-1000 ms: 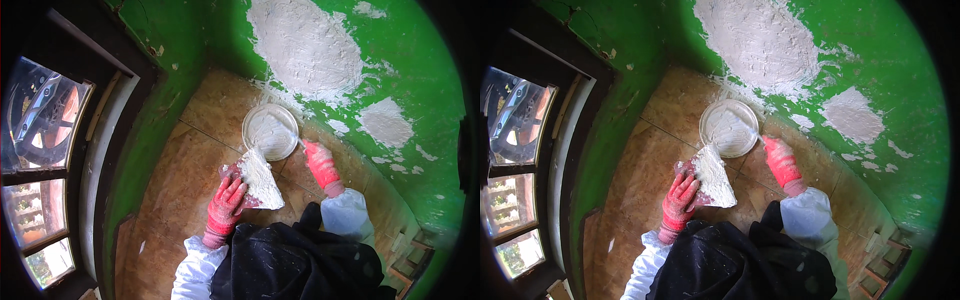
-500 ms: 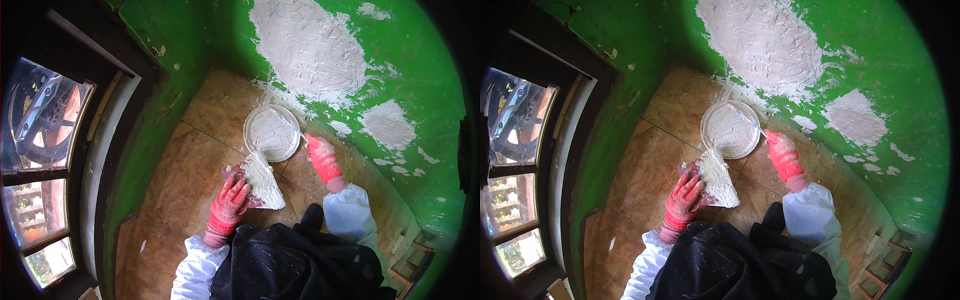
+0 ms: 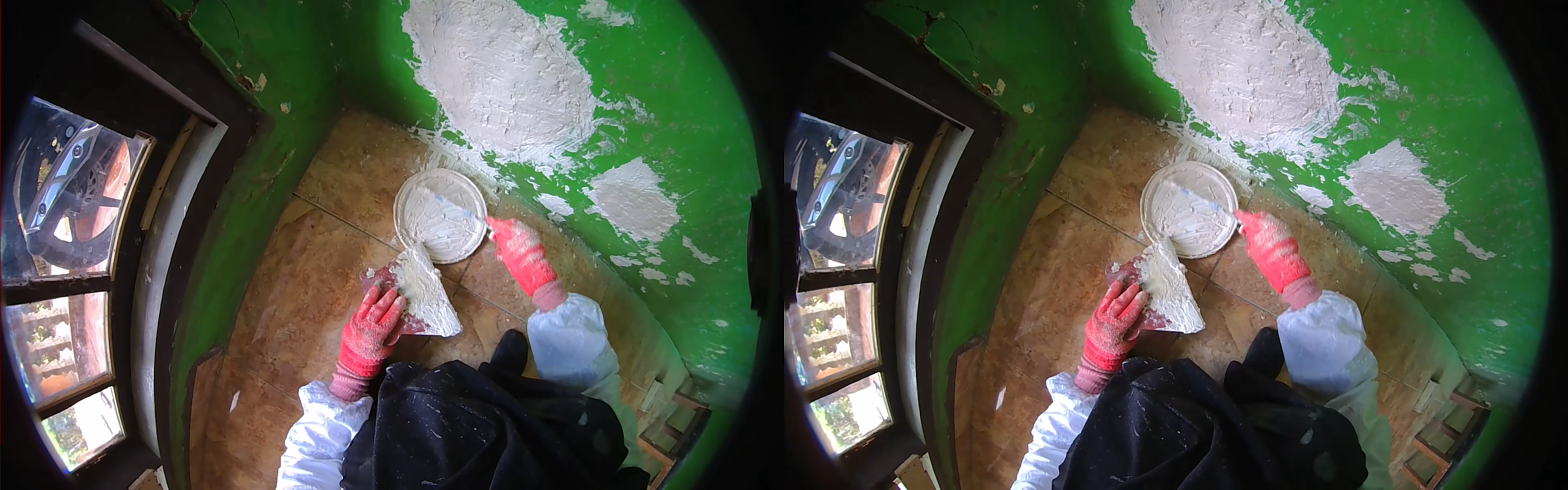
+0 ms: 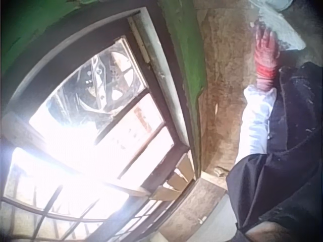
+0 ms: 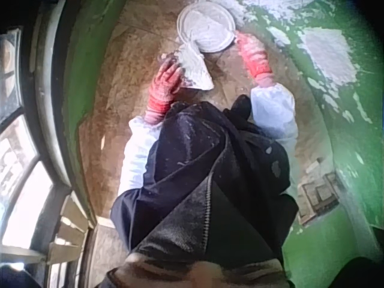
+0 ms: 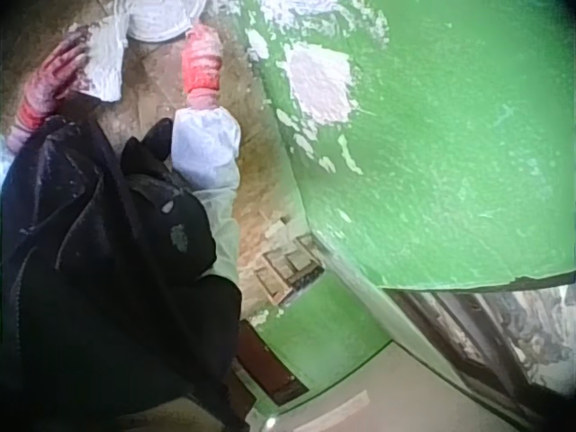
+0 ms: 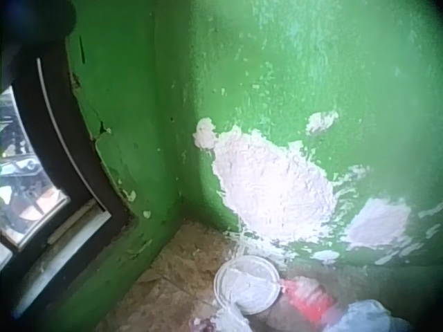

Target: The person applies a white plaster compound to a green wall using a putty knife, scraping the material from a small plastic container lid and spreading it onto damaged areas of the wall surface.

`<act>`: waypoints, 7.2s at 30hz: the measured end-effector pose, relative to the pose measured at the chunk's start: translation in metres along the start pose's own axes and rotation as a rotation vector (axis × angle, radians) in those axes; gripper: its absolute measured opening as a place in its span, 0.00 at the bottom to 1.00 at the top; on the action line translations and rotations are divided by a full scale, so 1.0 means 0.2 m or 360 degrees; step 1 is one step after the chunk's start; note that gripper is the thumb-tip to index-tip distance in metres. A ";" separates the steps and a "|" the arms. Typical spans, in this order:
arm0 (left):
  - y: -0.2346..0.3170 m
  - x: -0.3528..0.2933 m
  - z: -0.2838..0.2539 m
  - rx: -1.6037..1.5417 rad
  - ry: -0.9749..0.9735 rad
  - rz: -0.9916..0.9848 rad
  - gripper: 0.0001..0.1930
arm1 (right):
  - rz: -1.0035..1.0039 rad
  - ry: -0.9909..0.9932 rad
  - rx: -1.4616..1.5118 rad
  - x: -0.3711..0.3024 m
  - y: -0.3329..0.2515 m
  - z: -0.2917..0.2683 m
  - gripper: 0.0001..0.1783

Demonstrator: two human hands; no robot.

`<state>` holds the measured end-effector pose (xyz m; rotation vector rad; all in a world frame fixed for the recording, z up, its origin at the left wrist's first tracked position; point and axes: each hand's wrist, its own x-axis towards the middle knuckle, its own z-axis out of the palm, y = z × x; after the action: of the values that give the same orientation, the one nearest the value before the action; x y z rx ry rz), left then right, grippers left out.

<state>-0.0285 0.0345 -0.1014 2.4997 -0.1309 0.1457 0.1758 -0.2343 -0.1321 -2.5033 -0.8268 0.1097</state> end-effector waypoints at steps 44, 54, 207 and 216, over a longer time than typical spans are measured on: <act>-0.02 -0.01 0.02 0.0074 -0.0155 0.0149 0.30 | -0.0389 -0.0351 -0.0360 0.21 -0.22 -0.39 0.17; 0.02 -0.01 0.01 0.0042 -0.0104 0.0162 0.26 | -0.0287 -0.0247 -0.0219 -0.02 0.02 -0.10 0.18; 0.28 0.15 0.22 -0.1526 0.0837 -0.1014 0.33 | 0.1167 0.0219 0.1436 -0.30 -0.61 -0.16 0.11; 0.40 0.45 -0.04 -0.1944 0.0232 -0.1327 0.12 | 0.0781 0.0504 0.1477 -0.17 -0.62 -0.27 0.21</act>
<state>0.0498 -0.0300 -0.0372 1.1651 0.6764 -0.0914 0.0934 -0.1920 -0.0275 -1.7038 0.0239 0.1994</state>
